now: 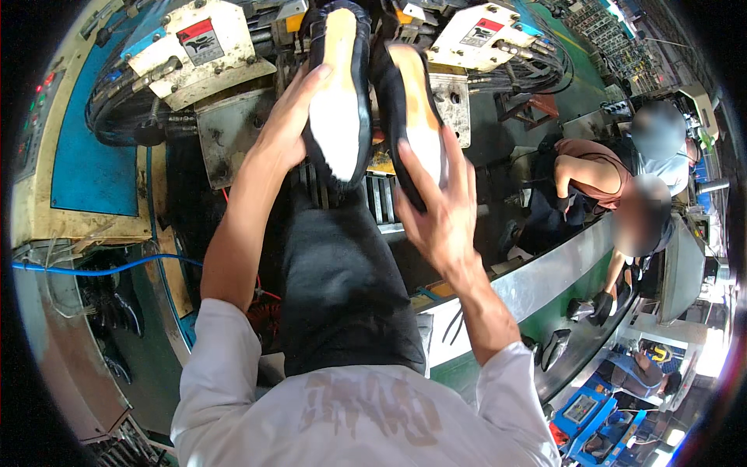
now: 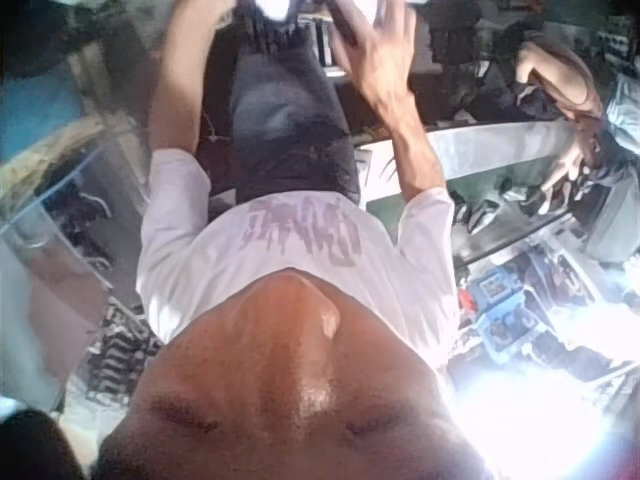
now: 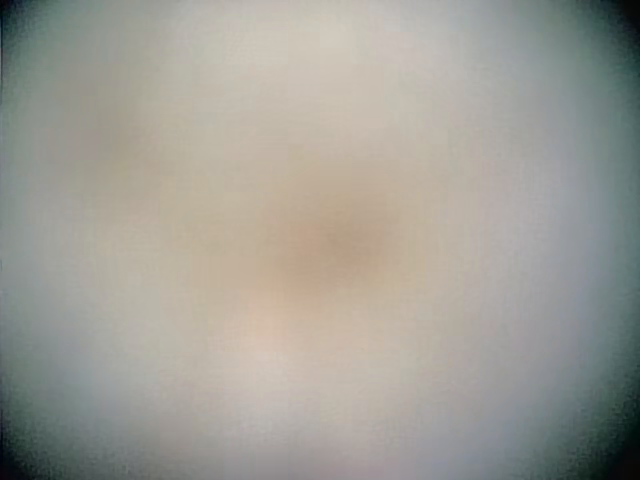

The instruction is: Using industrial machinery to press and assemble shoe soles and uppers on an assembly line.

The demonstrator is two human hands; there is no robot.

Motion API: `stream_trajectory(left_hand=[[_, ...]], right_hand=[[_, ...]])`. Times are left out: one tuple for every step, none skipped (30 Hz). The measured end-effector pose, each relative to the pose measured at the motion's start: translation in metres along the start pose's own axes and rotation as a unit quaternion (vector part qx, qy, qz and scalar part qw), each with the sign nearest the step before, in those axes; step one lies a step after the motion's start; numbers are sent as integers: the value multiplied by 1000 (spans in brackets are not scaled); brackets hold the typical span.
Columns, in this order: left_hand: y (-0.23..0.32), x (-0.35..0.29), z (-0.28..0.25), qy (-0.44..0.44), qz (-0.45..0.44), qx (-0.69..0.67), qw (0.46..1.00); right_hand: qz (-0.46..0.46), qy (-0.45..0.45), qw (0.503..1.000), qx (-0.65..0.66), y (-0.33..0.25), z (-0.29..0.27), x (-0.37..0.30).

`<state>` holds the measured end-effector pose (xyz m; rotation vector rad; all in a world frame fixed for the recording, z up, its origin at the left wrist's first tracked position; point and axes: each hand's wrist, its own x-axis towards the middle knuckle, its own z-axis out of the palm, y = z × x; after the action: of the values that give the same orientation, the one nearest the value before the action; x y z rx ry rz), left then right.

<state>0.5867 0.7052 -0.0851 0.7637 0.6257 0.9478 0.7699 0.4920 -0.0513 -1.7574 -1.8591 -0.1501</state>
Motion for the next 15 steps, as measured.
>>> stream_trajectory(left_hand=[[5, -23, -8, -43, 11, -5, 999], [2, -45, -27, -55, -15, -48, 997], [-3, -67, -44, -67, -40, -91, 993], [1, -96, -44, -103, -36, -144, 984], [1, -125, -46, -137, -34, -195, 971], [0, -148, -65, -155, -42, -220, 962], [3, -173, -79, -167, -48, -243, 954], [5, -202, -86, -105, -71, -264, 956], [-3, -215, -94, -79, -56, -237, 967], [-9, -230, -102, -54, -48, -208, 975], [-10, -248, -108, -19, -37, -175, 984], [-16, -263, -110, -18, -34, -175, 984], [-20, -278, -112, 61, -61, -165, 983], [-24, -292, -115, 138, -87, -155, 974], [-31, -304, -120, 137, -82, -152, 975]], right_hand=[[-2, -2, 1000, -1, -3, 7, 22], [-10, 2, 1000, -3, -6, 18, 41], [-18, 7, 1000, -6, -8, 32, 58], [-22, 18, 1000, -6, -8, 43, 74], [-24, 27, 999, -5, -7, 56, 83], [-3, 16, 1000, -12, -16, 64, 94], [-9, 25, 1000, -14, -19, 85, 101], [-8, 24, 1000, -8, -23, 102, 102], [-1, 26, 1000, -18, -19, 112, 101], [-2, 29, 999, -21, -17, 115, 101], [-4, 37, 999, -26, -21, 119, 101], [-3, 44, 998, -39, -22, 120, 98], [-1, 41, 998, -52, -25, 122, 98], [1, 46, 998, -46, -27, 124, 93], [0, 54, 998, -41, -28, 127, 90]])
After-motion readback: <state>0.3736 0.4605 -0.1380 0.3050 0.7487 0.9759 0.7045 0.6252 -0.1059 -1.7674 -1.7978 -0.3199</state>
